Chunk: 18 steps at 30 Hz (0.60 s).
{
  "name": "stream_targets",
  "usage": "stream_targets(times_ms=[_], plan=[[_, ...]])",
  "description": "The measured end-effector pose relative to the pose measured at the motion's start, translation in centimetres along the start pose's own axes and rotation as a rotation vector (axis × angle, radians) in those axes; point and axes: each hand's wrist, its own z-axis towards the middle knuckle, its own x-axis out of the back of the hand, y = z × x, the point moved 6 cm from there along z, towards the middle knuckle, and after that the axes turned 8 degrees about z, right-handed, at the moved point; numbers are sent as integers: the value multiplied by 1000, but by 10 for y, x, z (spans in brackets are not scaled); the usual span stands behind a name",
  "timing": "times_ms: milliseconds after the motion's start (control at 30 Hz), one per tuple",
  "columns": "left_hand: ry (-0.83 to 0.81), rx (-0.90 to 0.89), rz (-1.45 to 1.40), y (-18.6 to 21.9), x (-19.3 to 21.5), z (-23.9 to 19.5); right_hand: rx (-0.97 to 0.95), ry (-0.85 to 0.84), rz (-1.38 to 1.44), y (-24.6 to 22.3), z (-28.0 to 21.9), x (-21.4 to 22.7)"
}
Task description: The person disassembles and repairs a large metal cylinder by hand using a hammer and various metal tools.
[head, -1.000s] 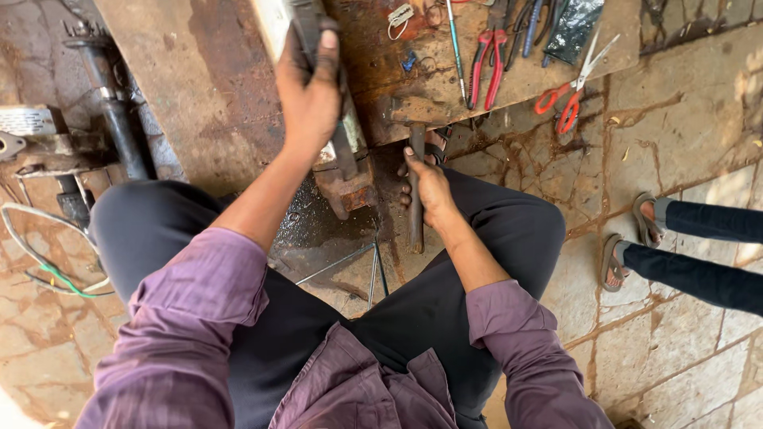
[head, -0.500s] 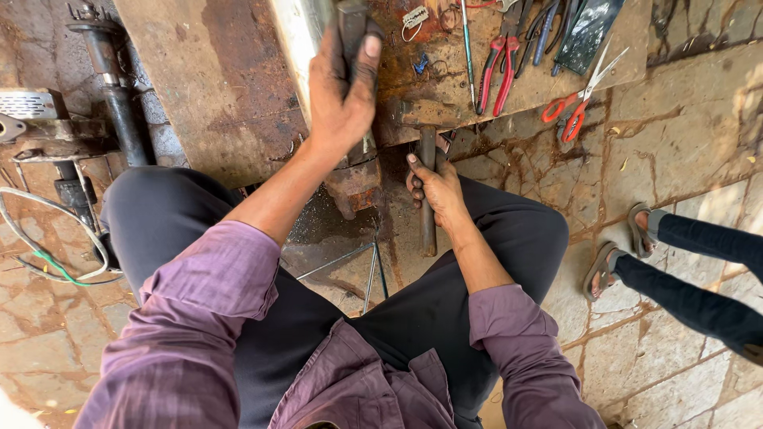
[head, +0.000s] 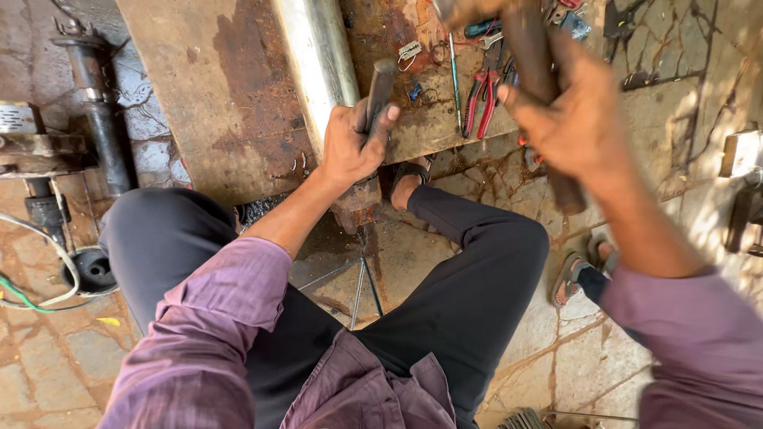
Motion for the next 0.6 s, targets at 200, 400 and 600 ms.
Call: stream_targets(times_ms=[200, 400, 600], plan=[[53, 23, -33, -18, 0, 1, -181, -349, -410, -51, 17, -16], [64, -45, -119, -22, -8, 1, 149, -295, -435, -102, 37, -3], [6, 78, -92, -13, -11, 0, 95, -362, -638, -90, 45, -18]])
